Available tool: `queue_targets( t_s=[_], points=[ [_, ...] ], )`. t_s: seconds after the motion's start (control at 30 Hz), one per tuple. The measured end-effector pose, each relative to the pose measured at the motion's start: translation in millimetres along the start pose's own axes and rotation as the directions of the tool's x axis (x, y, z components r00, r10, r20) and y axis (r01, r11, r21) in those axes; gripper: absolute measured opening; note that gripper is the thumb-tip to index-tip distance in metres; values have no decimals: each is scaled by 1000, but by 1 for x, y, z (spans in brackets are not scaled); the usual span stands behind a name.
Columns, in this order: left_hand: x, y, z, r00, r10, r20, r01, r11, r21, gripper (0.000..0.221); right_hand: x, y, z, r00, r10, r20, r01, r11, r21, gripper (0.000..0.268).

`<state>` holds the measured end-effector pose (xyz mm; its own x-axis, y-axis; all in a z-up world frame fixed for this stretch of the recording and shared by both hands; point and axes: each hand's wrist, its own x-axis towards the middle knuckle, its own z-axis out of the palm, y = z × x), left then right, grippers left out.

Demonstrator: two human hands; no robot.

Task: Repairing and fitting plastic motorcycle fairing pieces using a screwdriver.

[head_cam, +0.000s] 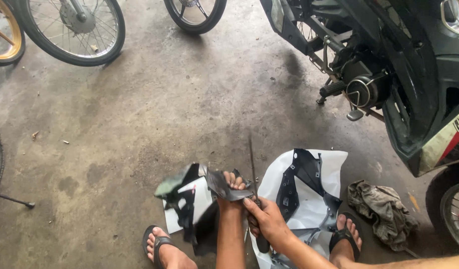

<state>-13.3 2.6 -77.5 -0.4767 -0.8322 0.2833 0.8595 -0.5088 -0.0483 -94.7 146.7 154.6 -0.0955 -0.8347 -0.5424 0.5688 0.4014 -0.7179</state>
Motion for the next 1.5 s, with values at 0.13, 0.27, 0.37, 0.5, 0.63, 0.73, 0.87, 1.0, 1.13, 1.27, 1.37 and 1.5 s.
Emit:
queue_targets(
  t_s=[0.13,0.27,0.37,0.5,0.63,0.73,0.87,1.0,1.13,1.27,1.37,1.5],
  points=[
    [23,-12,53,995,7,-95,-7,1000,8,37,8,0,2,999,-38,26,37,999,19,31],
    [32,-41,147,813,460,-357,-150,758,635,49,11,-7,4,994,-55,-92,62,995,78,31],
    [32,-46,191,852,450,-268,-124,670,732,64,9,-14,6,992,-62,-113,70,995,68,32],
    [34,-48,213,950,312,-12,-262,818,513,88,7,-25,11,988,-60,-139,69,996,64,32],
    [34,-47,217,949,314,26,-292,844,451,99,7,-30,14,987,-61,-147,80,989,126,32],
    [34,-45,211,962,268,-55,-154,695,702,89,5,-34,18,987,-54,-151,82,979,185,31],
    [34,-43,192,930,285,-232,36,557,830,74,1,-34,20,991,-26,-132,38,995,88,31],
    [38,-45,203,884,347,-313,-18,695,719,50,-21,-61,19,994,22,-106,-47,971,-235,32],
    [36,-27,210,875,292,-386,-18,817,577,45,-45,-93,-14,988,-154,-31,82,677,-731,31],
    [32,-12,200,856,246,-455,17,865,501,44,-58,-127,-44,958,-148,244,267,158,-951,30],
    [34,-6,201,840,217,-497,45,885,463,42,-51,-139,-50,975,-47,216,218,33,-975,30],
    [39,-5,196,803,149,-578,105,918,382,36,-48,-148,-52,985,-14,174,171,-112,-979,37]
  ],
)
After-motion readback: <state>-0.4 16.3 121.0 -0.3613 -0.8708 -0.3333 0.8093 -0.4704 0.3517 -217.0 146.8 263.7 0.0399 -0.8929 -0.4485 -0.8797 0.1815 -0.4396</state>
